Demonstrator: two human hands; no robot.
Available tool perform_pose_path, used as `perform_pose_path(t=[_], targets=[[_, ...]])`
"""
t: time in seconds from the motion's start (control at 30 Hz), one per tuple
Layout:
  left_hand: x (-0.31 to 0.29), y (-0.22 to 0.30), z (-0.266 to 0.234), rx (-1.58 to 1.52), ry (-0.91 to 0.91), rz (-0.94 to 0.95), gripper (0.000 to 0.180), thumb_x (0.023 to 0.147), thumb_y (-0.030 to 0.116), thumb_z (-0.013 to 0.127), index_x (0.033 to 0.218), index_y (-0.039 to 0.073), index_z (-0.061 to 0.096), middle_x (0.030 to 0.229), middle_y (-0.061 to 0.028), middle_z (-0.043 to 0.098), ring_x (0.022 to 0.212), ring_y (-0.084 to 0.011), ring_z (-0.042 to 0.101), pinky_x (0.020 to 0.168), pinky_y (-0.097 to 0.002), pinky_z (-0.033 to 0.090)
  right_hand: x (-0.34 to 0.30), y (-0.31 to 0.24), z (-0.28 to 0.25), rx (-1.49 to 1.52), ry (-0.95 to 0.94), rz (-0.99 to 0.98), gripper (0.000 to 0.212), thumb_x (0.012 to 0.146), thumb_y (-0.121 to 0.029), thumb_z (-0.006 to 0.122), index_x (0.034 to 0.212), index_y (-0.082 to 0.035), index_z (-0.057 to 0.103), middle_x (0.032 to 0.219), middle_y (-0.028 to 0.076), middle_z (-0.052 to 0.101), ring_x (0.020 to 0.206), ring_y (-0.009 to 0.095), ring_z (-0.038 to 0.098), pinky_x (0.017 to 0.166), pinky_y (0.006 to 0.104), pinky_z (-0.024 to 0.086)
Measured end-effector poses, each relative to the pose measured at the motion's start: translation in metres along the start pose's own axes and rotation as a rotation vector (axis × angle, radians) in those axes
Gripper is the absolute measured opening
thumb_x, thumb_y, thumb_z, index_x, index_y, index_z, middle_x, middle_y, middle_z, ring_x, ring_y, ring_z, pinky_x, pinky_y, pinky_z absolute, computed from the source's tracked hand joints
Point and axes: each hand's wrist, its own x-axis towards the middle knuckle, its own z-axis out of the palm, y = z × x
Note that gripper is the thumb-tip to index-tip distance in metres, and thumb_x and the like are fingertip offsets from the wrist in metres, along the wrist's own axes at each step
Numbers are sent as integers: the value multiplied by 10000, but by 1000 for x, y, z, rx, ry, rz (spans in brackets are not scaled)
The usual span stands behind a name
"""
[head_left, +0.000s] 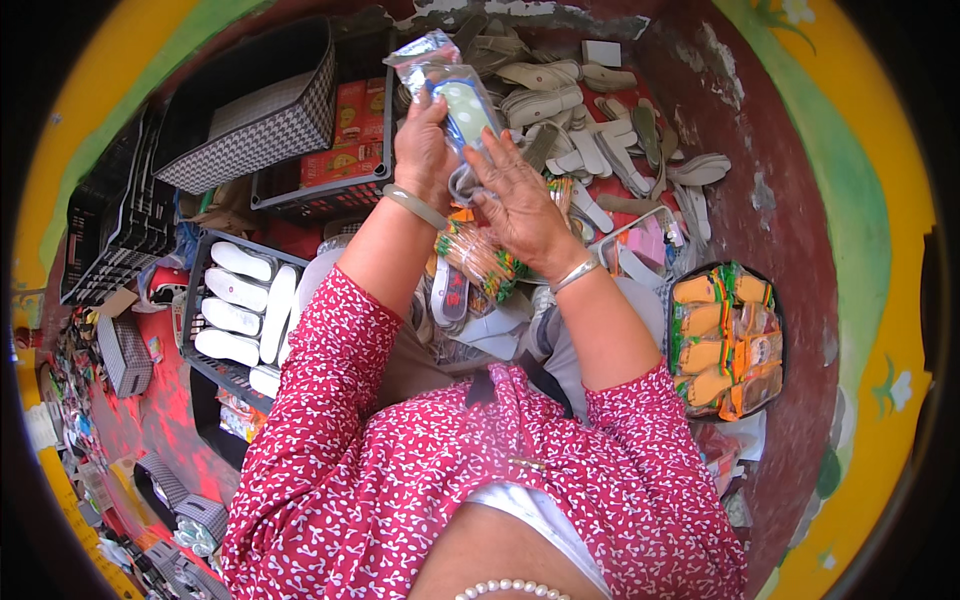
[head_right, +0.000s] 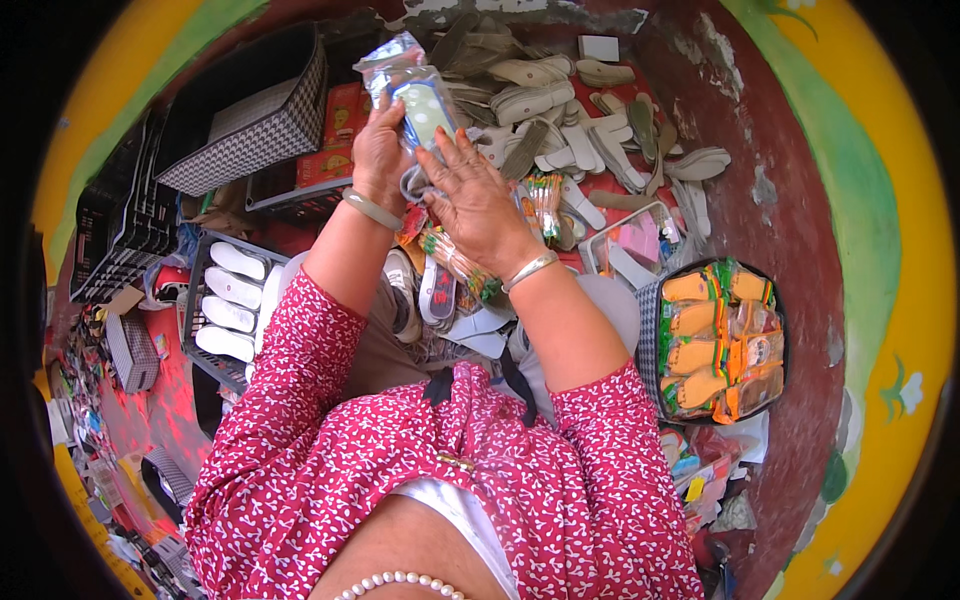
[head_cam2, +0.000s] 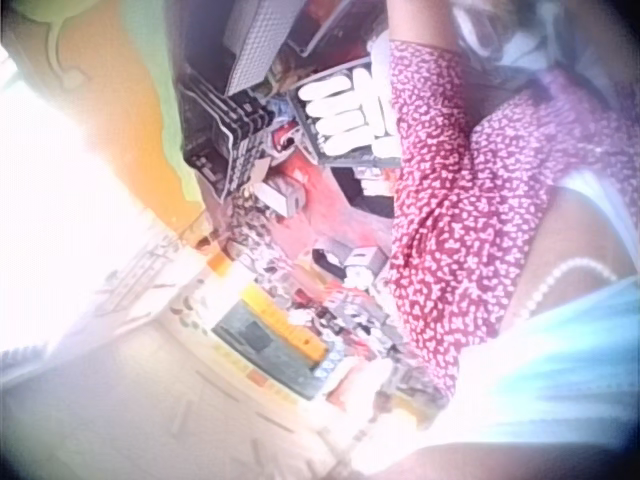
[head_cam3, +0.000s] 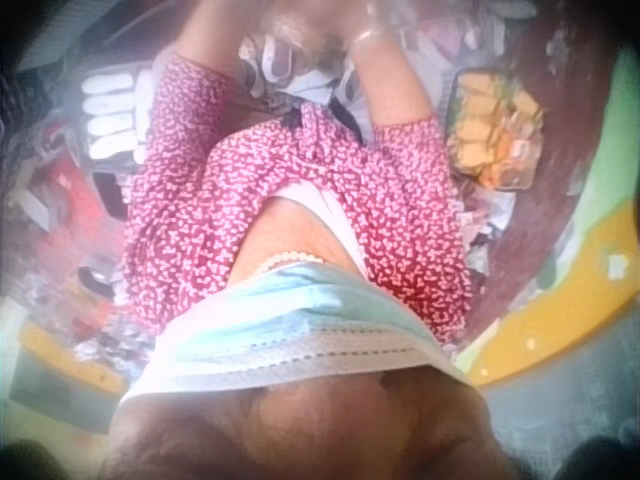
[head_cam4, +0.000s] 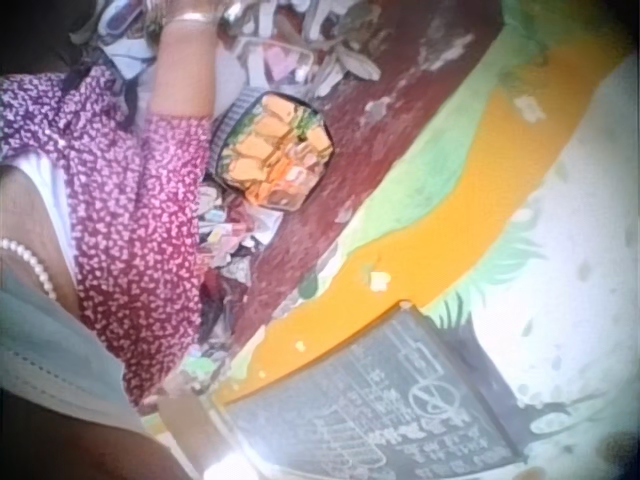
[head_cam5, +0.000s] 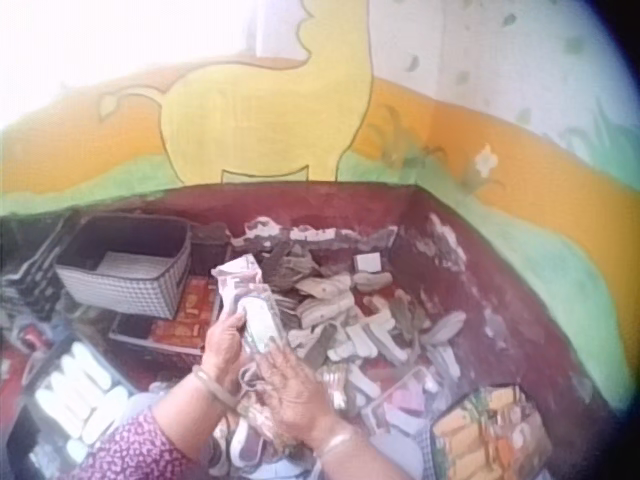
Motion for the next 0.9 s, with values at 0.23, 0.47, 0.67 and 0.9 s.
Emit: perform_pose_path(t=[0.23,0.47,0.67,0.9], targets=[[15,36,-4,-134,20,245,334,919,53,356,1240,14,442,1163,-142,521,1039,-283,530,945,-414,409,-8,-7,5,-46,-13,50,523,804,-62,558,1309,-76,420,1420,157,281,1311,359,248,1046,399,269],[22,48,-11,-234,128,209,327,921,90,384,1228,-19,416,1174,-171,514,1080,-306,508,979,-437,375,-12,19,-6,995,134,700,370,866,-245,572,1133,8,543,1118,135,571,1026,223,560,873,331,449],[0,22,11,-145,17,125,331,914,69,349,1235,56,425,1135,-118,528,1018,-256,537,898,-400,445,1,-7,-22,1452,246,732,396,805,-323,674,1045,-22,583,967,32,612,870,101,581,758,255,484],[0,2,3,42,-38,26,742,876,298,546,1395,109,51,1414,-134,149,1299,-300,192,1015,-479,273,-4,7,-37,193,368,419,262,760,-161,663,999,-58,632,936,62,615,835,171,587,709,305,481]])
